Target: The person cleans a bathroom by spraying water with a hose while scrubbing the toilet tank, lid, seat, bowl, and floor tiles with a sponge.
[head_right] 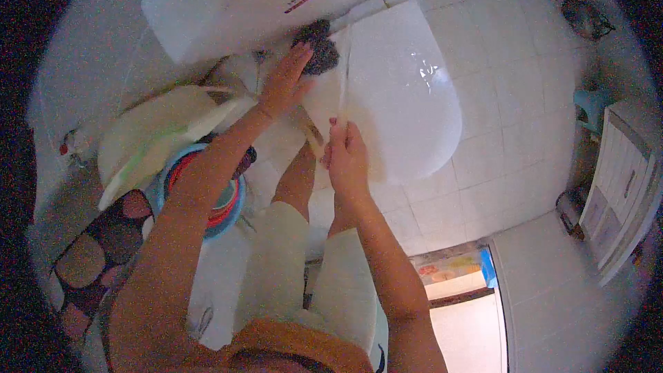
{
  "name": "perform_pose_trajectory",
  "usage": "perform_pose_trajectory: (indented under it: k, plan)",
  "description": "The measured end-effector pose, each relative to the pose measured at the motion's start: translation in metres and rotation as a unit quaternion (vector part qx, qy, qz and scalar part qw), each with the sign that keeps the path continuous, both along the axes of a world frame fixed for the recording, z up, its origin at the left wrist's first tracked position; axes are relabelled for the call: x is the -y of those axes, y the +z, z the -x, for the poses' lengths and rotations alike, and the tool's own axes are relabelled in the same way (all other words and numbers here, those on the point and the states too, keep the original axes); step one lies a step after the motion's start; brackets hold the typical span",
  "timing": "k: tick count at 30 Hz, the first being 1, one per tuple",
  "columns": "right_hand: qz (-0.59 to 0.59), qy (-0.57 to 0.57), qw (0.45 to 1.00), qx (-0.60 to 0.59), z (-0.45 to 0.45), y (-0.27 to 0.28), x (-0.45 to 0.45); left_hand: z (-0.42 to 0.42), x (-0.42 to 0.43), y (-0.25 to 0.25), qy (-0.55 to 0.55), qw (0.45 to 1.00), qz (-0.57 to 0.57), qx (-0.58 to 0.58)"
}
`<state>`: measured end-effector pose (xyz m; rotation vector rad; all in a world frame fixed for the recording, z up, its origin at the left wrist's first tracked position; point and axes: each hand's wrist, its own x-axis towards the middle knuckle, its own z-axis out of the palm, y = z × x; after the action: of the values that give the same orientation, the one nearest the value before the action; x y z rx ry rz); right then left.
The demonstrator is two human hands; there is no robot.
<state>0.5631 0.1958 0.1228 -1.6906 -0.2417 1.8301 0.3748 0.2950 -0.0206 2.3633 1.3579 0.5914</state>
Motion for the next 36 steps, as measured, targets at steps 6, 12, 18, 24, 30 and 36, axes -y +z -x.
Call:
perform_pose_trajectory:
  k: [6, 12, 18, 24, 30, 36]
  plan:
    - [0.011, -0.051, 0.999, -0.012, -0.009, -0.003, -0.01, -0.121, -0.084, -0.049, 0.019, 0.991, 0.006, 0.13]
    - [0.017, -0.065, 0.998, -0.003, 0.012, -0.013, -0.031, -0.091, -0.105, -0.033, 0.018, 0.966, 0.173, 0.194]
    - [0.058, -0.034, 0.998, -0.002, -0.015, -0.009, -0.03, 0.032, -0.016, -0.029, 0.062, 0.971, 0.229, -0.027]
    - [0.077, -0.101, 0.992, -0.003, -0.023, -0.016, -0.038, -0.062, -0.027, -0.003, 0.075, 0.996, -0.02, -0.053]
    - [0.069, -0.093, 0.993, -0.009, -0.031, -0.019, -0.027, -0.049, -0.036, -0.003, 0.004, 0.995, 0.087, 0.056]
    - [0.081, -0.075, 0.994, -0.012, -0.047, -0.007, -0.024, -0.091, -0.03, -0.01, 0.061, 0.974, 0.14, 0.17]
